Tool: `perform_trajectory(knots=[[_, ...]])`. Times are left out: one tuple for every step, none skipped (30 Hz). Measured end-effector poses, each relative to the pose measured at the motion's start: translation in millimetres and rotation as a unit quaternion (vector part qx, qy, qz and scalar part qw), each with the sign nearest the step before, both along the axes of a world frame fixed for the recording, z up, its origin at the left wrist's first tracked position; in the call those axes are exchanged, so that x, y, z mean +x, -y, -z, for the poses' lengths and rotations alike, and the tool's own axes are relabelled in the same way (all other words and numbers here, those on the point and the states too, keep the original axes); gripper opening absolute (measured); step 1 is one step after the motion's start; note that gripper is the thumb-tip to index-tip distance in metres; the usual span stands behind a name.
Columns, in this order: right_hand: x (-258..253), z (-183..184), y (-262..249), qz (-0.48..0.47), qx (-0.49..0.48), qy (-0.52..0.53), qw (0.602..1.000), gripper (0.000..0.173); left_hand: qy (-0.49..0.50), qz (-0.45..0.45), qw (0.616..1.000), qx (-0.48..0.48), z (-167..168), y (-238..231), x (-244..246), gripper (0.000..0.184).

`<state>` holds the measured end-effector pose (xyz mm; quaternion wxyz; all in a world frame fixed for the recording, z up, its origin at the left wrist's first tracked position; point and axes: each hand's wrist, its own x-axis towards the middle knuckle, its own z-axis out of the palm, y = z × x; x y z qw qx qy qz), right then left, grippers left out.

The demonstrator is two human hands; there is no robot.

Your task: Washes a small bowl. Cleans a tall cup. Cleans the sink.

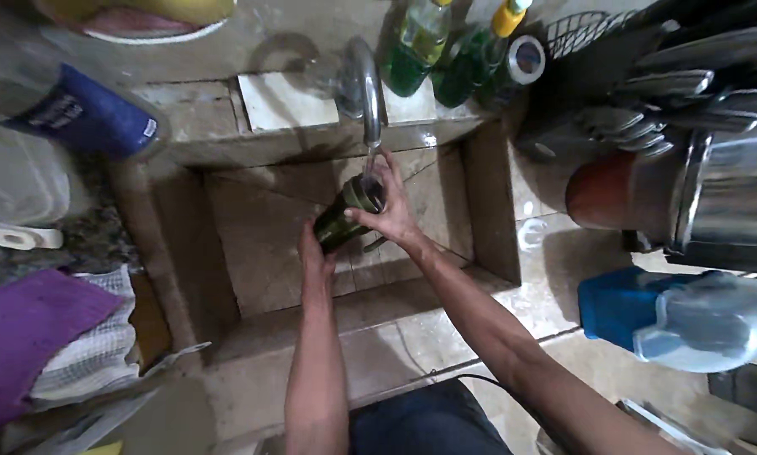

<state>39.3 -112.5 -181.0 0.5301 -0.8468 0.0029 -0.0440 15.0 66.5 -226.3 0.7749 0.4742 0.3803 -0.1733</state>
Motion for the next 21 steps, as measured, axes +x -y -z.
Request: perform_trajectory(knots=[[3,3,1,-0.019,0.02,-0.04,0.999,0.09,-0.009,0.011,1.0,0.006,4,-3,1,0.048],[7,7,3,-0.036,0.028,-0.076,0.996,0.088,-0.02,0.017,1.0,0.017,10,-5,4,0.049],[10,10,5,-0.051,0.029,-0.104,0.993,0.078,-0.031,0.018,0.999,0.028,14,-6,4,0.049],[10,8,4,-0.055,0.034,-0.11,0.992,0.067,-0.036,0.016,0.999,0.033,12,-7,5,0.05],[11,1,1,-0.052,0.033,-0.101,0.993,0.059,-0.032,0.013,0.999,0.034,5,-6,7,0.049],[12,-7,-2,-0.047,0.028,-0.09,0.994,0.056,-0.019,0.008,0.999,0.035,-1,-6,9,0.048],[16,-10,-5,-0.039,0.025,-0.09,0.995,0.057,-0.012,0.004,0.999,0.03,-4,-5,13,0.049],[20,-8,-6,-0.024,0.033,-0.114,0.993,0.061,-0.021,0.002,0.999,0.026,-5,-5,15,0.05],[17,-4,-7,0.002,0.045,-0.159,0.986,0.065,-0.044,0.007,0.999,0.026,-6,-5,11,0.053],[16,-4,-8,0.025,0.051,-0.181,0.982,0.071,-0.056,0.012,0.998,0.027,-8,-5,14,0.055],[22,-9,-9,0.037,0.043,-0.173,0.983,0.076,-0.05,0.012,0.998,0.027,-11,-5,24,0.054],[25,-13,-11,0.042,0.035,-0.162,0.985,0.078,-0.038,0.011,0.999,0.027,-13,-4,30,0.05],[22,-13,-12,0.045,0.032,-0.167,0.984,0.079,-0.033,0.014,0.999,0.022,-12,-4,28,0.047],[18,-11,-12,0.047,0.036,-0.184,0.981,0.08,-0.038,0.021,0.999,0.013,-10,-5,19,0.047],[12,-12,-13,0.046,0.035,-0.2,0.978,0.081,-0.051,0.022,0.998,0.007,-9,-6,12,0.049],[19,-17,-16,0.043,0.029,-0.189,0.981,0.081,-0.045,0.016,0.999,0.003,-8,-6,18,0.05],[27,-20,-18,0.038,0.026,-0.168,0.985,0.08,-0.029,0.005,1.0,0.003,-8,-6,24,0.049],[27,-18,-18,0.04,0.033,-0.168,0.984,0.079,-0.027,-0.001,1.0,0.005,-7,-6,24,0.048],[24,-12,-15,0.05,0.046,-0.192,0.979,0.079,-0.036,0.007,0.999,0.006,-5,-5,18,0.049],[16,-6,-12,0.064,0.062,-0.214,0.973,0.078,-0.051,0.016,0.999,0.006,-5,-5,12,0.051],[14,-8,-13,0.07,0.072,-0.209,0.973,0.079,-0.052,0.019,0.998,0.011,-6,-6,14,0.052]])
